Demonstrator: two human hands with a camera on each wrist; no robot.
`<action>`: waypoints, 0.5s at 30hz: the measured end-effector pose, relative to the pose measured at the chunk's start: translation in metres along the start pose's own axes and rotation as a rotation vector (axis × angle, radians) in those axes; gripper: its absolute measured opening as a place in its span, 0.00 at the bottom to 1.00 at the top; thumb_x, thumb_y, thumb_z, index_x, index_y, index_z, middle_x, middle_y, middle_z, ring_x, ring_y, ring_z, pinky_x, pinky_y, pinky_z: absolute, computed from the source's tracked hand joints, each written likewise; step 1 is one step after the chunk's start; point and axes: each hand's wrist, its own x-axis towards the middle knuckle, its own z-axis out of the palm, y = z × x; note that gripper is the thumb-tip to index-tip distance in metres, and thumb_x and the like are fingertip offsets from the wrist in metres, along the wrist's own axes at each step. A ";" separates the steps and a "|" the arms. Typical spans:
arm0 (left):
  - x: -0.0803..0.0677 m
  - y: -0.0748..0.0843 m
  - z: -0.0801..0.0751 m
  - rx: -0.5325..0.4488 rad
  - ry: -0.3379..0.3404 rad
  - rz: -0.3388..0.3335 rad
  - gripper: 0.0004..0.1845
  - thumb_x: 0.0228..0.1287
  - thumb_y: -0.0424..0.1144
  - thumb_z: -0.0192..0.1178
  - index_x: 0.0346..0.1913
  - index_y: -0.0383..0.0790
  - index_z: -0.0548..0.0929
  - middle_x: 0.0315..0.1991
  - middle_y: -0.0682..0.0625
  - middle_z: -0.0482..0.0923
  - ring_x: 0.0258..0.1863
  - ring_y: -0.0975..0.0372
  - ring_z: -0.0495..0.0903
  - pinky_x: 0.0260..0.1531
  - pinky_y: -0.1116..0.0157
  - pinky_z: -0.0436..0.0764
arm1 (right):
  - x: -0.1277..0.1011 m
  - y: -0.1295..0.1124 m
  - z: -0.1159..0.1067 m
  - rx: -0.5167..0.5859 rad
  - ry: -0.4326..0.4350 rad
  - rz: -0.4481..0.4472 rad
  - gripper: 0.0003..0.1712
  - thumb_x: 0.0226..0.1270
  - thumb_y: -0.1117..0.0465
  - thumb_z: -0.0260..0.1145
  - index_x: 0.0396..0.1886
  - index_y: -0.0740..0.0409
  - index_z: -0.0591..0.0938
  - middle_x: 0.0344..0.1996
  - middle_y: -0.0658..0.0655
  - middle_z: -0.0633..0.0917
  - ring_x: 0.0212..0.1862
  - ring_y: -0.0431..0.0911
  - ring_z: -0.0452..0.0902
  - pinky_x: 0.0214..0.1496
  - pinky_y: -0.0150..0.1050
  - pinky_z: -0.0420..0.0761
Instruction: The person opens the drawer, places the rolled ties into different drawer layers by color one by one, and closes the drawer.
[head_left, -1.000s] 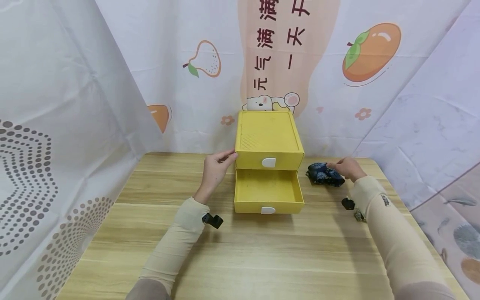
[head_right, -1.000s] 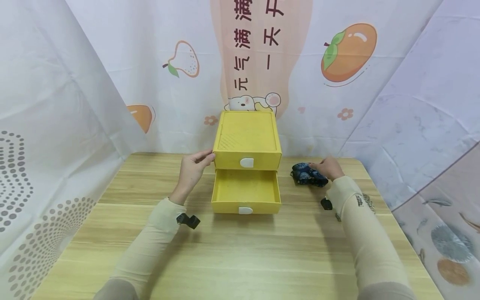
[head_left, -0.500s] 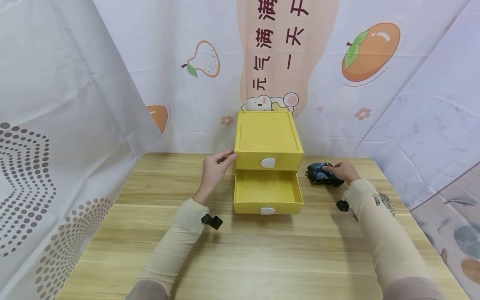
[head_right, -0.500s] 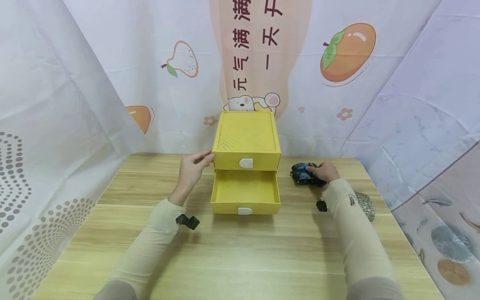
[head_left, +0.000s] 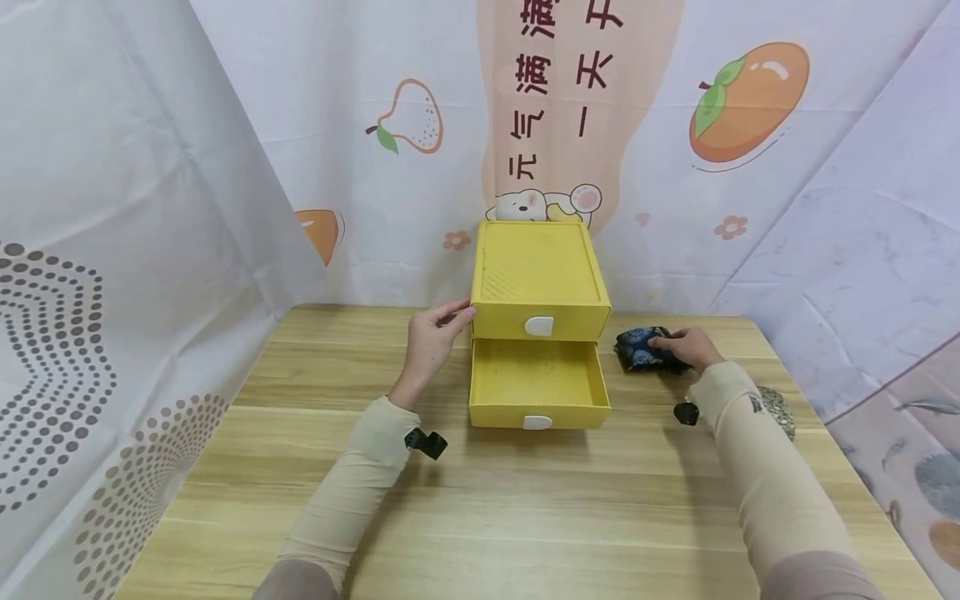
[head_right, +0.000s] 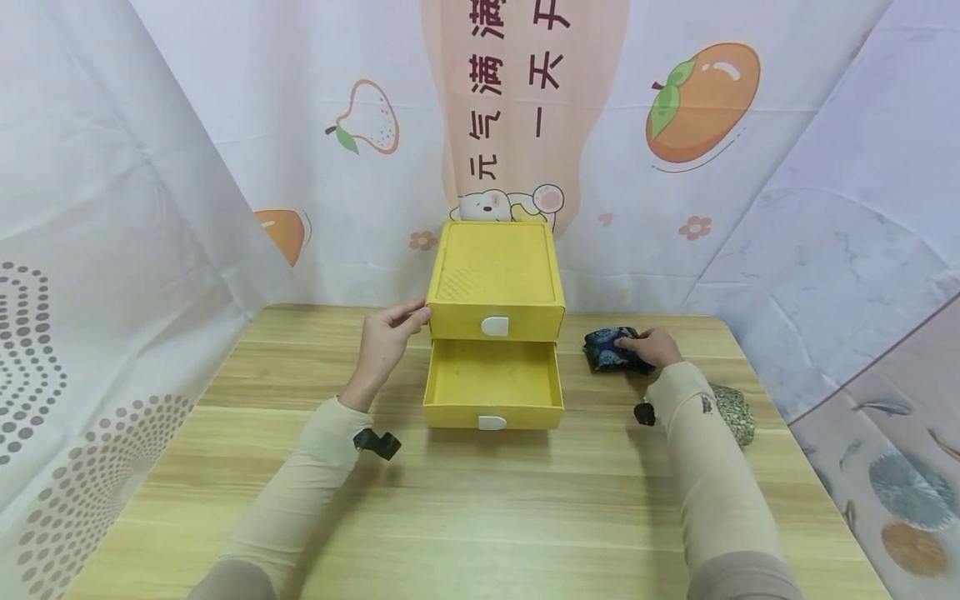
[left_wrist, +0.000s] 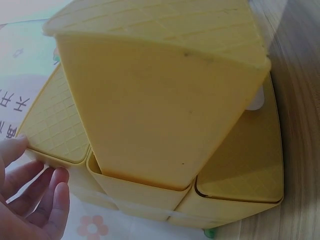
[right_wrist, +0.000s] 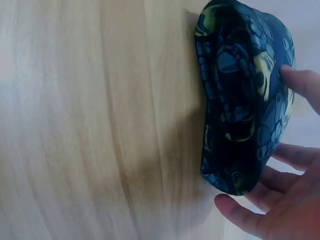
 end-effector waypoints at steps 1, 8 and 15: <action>0.000 0.000 0.000 -0.001 -0.001 0.000 0.18 0.63 0.43 0.66 0.51 0.35 0.86 0.47 0.40 0.86 0.36 0.66 0.82 0.26 0.75 0.74 | 0.001 0.001 0.000 0.005 -0.002 -0.001 0.51 0.69 0.40 0.58 0.69 0.81 0.57 0.68 0.81 0.58 0.69 0.74 0.54 0.71 0.63 0.61; 0.001 0.000 0.000 -0.005 -0.003 0.011 0.17 0.63 0.43 0.66 0.51 0.36 0.86 0.46 0.40 0.86 0.37 0.62 0.84 0.26 0.75 0.73 | 0.005 0.004 0.002 0.060 -0.016 0.048 0.55 0.66 0.38 0.62 0.69 0.82 0.56 0.69 0.81 0.57 0.70 0.72 0.53 0.72 0.61 0.61; 0.000 -0.001 0.000 0.001 0.003 0.019 0.17 0.63 0.43 0.66 0.50 0.36 0.86 0.45 0.40 0.87 0.35 0.64 0.84 0.26 0.75 0.73 | 0.003 0.005 0.005 0.126 -0.047 0.104 0.57 0.65 0.37 0.62 0.70 0.82 0.55 0.71 0.81 0.52 0.72 0.70 0.51 0.74 0.60 0.59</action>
